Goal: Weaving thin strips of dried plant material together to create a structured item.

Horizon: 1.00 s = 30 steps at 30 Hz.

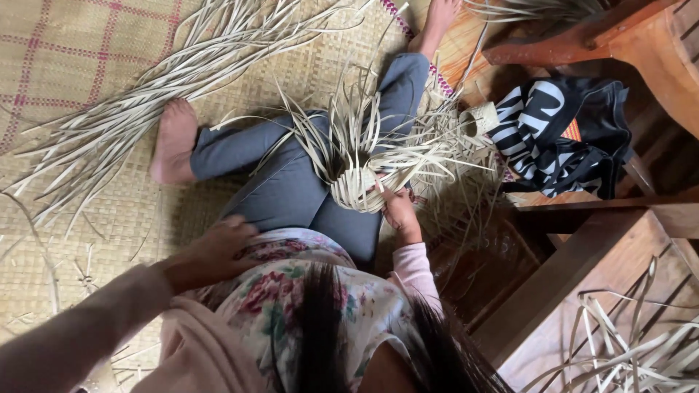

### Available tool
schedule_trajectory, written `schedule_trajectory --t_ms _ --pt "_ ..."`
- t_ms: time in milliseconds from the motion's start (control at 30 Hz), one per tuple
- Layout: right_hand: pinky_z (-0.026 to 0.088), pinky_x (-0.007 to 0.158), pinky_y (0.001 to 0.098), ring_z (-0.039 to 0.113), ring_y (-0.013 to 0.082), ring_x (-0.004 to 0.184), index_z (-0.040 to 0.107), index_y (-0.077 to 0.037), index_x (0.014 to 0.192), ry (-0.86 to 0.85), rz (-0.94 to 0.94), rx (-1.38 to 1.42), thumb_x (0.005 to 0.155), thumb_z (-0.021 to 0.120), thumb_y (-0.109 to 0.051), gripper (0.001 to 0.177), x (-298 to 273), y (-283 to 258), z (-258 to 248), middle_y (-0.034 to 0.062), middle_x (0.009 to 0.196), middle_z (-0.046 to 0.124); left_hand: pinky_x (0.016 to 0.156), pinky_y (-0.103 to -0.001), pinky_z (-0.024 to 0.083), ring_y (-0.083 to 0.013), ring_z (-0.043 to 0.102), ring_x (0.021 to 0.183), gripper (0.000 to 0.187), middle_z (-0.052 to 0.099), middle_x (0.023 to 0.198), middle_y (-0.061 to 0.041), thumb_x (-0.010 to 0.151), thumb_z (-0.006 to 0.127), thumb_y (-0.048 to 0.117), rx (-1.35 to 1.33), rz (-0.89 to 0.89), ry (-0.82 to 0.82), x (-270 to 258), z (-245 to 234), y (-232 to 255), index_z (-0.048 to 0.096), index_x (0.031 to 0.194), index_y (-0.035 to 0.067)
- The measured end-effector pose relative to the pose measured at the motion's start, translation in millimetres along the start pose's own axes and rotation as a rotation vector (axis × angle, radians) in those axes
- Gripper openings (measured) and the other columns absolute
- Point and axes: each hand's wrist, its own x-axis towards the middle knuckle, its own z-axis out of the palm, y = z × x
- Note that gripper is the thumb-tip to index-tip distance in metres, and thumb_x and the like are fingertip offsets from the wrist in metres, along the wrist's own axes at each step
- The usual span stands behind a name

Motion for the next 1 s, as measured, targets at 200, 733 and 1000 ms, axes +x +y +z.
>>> schedule_trajectory --t_ms 200,733,1000 --pt "0.052 0.048 0.0230 0.058 0.0103 0.052 0.060 0.001 0.097 0.001 -0.023 -0.081 0.080 0.060 -0.006 0.019 -2 7 -3 0.0123 0.077 0.061 0.073 -0.039 0.050 -0.0230 0.063 0.086 0.031 0.058 0.087 -0.002 0.080 0.042 0.055 -0.008 -0.525 -0.043 -50 24 -33 0.049 0.089 0.026" --pt "0.042 0.038 0.0198 0.046 0.0073 0.037 0.063 -0.001 0.081 -0.008 -0.091 -0.182 0.080 0.057 -0.007 0.009 -16 -27 20 0.0065 0.055 0.053 0.053 -0.040 0.047 -0.0300 0.061 0.055 0.016 0.055 0.053 -0.005 0.085 0.036 0.039 0.328 -0.225 0.411 -17 61 -119 0.042 0.096 0.029" --pt "0.034 0.030 0.0195 0.042 0.0090 0.031 0.063 -0.003 0.078 -0.033 -0.038 -0.280 0.083 0.054 -0.011 0.012 -7 -23 18 0.0058 0.047 0.048 0.075 -0.034 0.046 -0.0223 0.057 0.088 0.029 0.055 0.094 -0.001 0.082 0.054 0.038 0.063 0.687 0.190 134 130 -22 0.052 0.108 0.026"
